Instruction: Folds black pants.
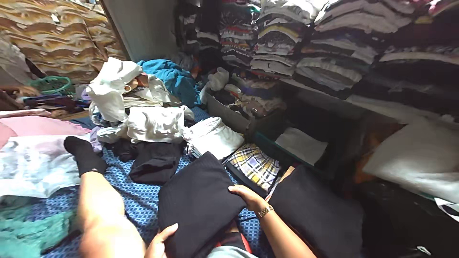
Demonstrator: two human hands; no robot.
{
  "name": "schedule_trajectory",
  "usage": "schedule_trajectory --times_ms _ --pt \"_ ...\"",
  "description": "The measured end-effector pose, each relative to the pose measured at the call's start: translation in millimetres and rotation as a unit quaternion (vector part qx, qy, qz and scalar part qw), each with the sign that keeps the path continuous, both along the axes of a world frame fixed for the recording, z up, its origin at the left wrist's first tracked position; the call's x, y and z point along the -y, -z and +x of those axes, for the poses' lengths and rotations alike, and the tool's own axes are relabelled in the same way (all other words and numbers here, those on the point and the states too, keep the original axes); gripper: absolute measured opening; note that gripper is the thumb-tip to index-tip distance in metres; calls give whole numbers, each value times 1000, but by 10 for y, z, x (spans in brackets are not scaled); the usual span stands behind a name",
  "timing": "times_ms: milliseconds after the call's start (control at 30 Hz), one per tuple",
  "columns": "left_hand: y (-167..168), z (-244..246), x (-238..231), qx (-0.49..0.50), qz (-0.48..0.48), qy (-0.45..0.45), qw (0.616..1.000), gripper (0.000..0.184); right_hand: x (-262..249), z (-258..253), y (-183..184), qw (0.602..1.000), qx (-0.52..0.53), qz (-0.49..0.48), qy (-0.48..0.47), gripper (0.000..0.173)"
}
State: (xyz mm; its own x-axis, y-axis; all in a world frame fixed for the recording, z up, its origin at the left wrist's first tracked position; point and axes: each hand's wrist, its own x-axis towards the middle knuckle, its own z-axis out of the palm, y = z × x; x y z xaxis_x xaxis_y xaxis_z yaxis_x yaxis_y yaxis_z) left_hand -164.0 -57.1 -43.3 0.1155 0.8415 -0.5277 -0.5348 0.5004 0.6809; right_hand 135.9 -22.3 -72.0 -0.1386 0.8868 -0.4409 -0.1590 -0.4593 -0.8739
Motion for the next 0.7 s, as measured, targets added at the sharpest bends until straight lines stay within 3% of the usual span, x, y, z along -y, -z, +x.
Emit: schedule_trajectory --times_ms 133,233,333,533,567,633,700 --pt "-37 3 19 -1 4 19 1000 23 84 35 -7 999 -26 -21 8 32" --pt "-81 10 -32 -75 8 65 995 21 42 34 -109 997 9 -33 64 32" --pt "-295 97 -149 -141 7 63 988 31 -126 33 -410 994 56 -8 89 35" --pt "-763 169 -455 -134 57 32 989 24 -470 42 -1000 990 29 74 112 23" --pt "-813 150 -501 -124 67 31 990 24 -518 43 -1052 990 31 83 112 26" --pt "-878 106 -578 -114 80 31 990 28 -590 45 -1133 989 33 104 96 47" --pt "-900 93 -610 -154 91 19 984 43 -616 24 -1188 990 29 116 75 63"
